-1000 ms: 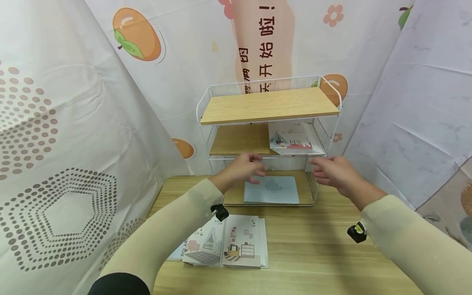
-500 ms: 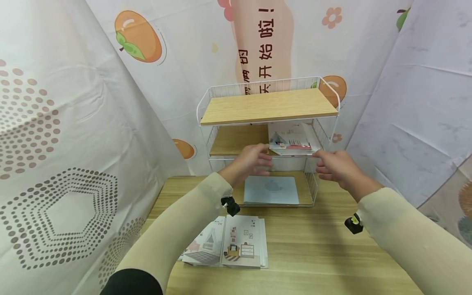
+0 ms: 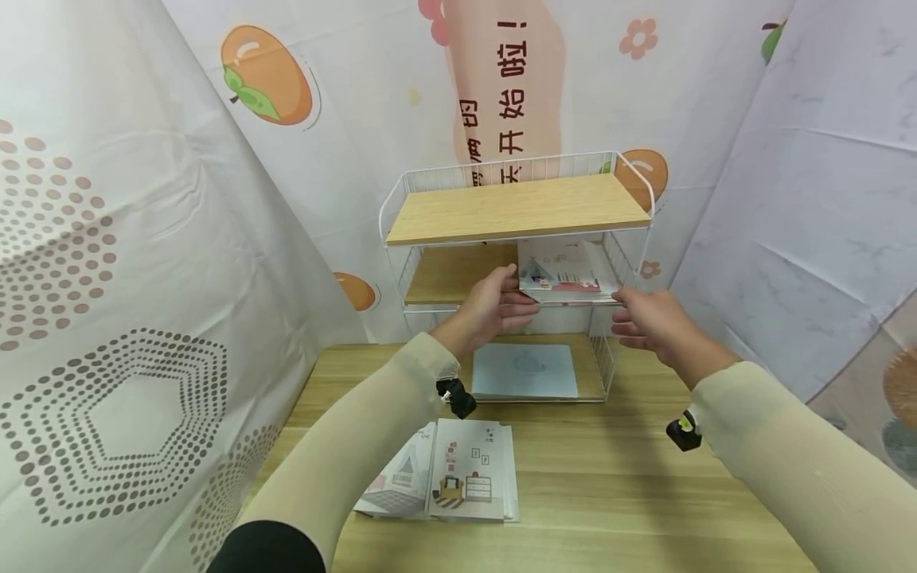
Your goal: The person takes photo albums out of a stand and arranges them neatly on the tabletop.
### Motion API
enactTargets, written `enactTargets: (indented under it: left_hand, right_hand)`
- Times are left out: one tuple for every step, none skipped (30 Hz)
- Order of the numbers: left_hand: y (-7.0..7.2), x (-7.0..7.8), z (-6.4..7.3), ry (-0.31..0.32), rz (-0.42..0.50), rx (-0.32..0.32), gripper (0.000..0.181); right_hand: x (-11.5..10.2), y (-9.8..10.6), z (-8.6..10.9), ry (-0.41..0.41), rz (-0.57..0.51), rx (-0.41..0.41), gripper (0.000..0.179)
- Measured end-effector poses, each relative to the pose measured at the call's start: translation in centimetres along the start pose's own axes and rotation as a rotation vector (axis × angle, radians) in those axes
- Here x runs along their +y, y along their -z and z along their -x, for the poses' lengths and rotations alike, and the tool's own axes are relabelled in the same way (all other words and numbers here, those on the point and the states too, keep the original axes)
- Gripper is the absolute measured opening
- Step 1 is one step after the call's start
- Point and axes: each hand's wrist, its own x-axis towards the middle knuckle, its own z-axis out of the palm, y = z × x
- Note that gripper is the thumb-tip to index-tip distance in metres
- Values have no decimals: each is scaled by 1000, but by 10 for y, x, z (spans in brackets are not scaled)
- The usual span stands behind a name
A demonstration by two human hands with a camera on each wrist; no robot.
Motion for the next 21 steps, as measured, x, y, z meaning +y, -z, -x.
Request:
enactTargets:
  left_hand:
    - [0,0,1,-2,9,-5,68]
    - [1,0,1,-4,13,-11,68]
    - [1,1,2,-7,15,-14,68]
    - [1,1,3,-9,9,-15,68]
    - [2,1,3,-11,4,-17,69]
    - [2,1,4,-14,-1,-18,69]
    - [2,1,5,-16,-7,-17,69]
    - [3,1,7,-18,-15,-19,69]
    - [3,1,8,-19,-22,-20,70]
    - [3,1,9,-19,-28,-22,70]
    - [3,1,10,-19,-27,-25,70]
    - [4,0,12,-19,-25,-28,70]
    - [3,0,13,-18,-29,-29,69]
    - [3,0,14,-15,-32,-34,69]
    - [3,0,16,-12,-34,-35,68]
    - [4,0,17,-6,-38,-36,67]
    - [4,-1,19,0,-42,-40,66]
    - [4,-1,21,6,-47,-44,65]
    - [4,-1,22,12,-53,-51,64]
    - [4,-1,24,18,-53,-59,63]
    - [5,-2,26,23,-55,-64,61]
  right_hand:
    - [0,0,0,1,0,-2,45]
    - [0,-1,0,2,1,-4,44]
    - [0,-1,0,4,4,-8,44]
    - [0,-1,1,4,4,-12,45]
    - [0,-1,1,5,3,-15,45]
    - [0,-1,1,5,7,-19,45]
    - [0,-1,2,5,14,-22,46]
    - [0,-1,2,4,19,-24,46]
    - [-1,0,3,2,29,-27,47]
    - [-1,0,3,1,40,-31,48]
    - [-1,1,4,-2,53,-33,49]
    - [-1,2,5,-4,67,-37,50]
    - [-1,2,6,-8,77,-42,51]
    - [-1,3,8,-10,87,-46,52]
    - [-1,4,9,-12,96,-52,53]
    - [-1,4,10,-13,98,-56,54]
    - [-1,4,12,-15,100,-61,54]
    - [-1,5,13,-17,101,-65,55]
    - [0,5,15,-19,101,-69,55]
    - [0,5,16,-20,98,-73,55]
    - [1,5,17,-23,97,-76,55]
